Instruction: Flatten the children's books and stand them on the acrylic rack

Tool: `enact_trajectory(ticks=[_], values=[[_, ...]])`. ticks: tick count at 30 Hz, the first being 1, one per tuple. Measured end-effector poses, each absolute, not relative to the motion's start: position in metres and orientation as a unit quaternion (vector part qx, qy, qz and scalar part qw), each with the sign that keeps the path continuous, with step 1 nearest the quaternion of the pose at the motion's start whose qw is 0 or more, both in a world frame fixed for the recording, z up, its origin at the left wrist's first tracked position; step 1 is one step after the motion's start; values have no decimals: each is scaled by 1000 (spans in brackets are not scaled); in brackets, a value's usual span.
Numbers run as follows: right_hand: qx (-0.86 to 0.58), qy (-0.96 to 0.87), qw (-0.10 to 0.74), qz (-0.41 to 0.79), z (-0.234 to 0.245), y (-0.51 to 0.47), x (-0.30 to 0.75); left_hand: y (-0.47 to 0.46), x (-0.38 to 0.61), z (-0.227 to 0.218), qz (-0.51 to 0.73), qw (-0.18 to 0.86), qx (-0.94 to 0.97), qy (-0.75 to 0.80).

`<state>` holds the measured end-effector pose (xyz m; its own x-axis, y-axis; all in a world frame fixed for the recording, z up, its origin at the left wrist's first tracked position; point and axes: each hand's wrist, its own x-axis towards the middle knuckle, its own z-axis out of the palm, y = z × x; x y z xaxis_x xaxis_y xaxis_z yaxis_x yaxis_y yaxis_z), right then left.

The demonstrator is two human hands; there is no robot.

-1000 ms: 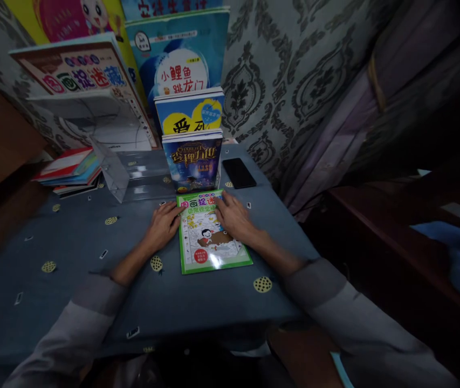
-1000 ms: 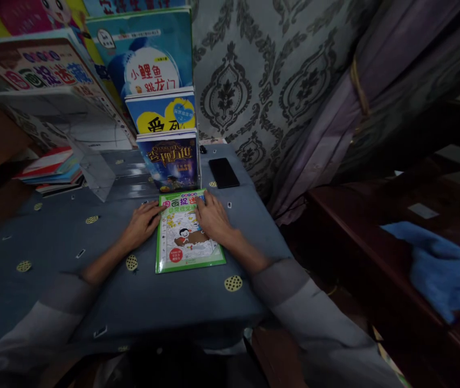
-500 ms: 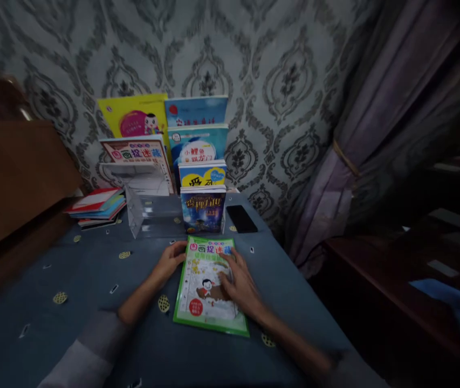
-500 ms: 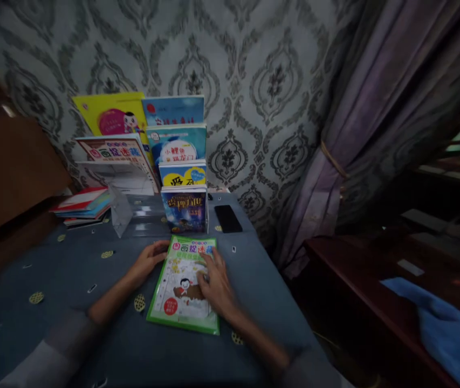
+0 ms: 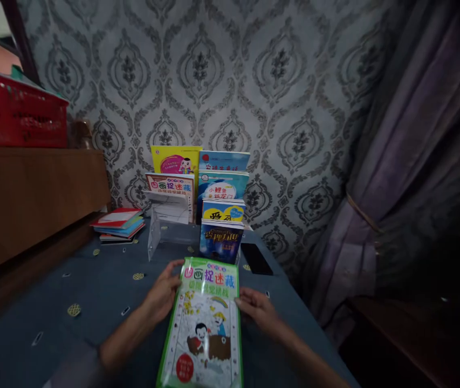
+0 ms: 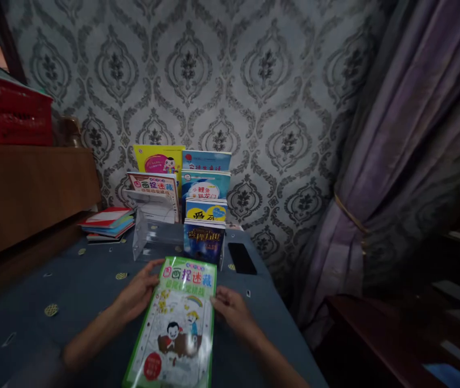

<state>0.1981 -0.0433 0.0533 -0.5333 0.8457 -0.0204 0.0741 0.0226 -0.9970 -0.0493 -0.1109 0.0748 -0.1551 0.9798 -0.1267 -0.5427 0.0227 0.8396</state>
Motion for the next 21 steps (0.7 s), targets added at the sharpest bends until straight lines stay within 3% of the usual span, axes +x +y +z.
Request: enact_trajectory(ticks=[6,13,16,21], values=[[-253,-754,410,446,134,-65,159,-119,-72,131,729,460,356,361],[-254,-813,373,368,104,-70,145,-132,-112,111,553,469,530,440],[-238,-834,375,327,119,-52,132,-124,-136,127,535,391,595,456],[-184,-876,393,211,186,-11,83,-95,-179,200,580,198,623,486]])
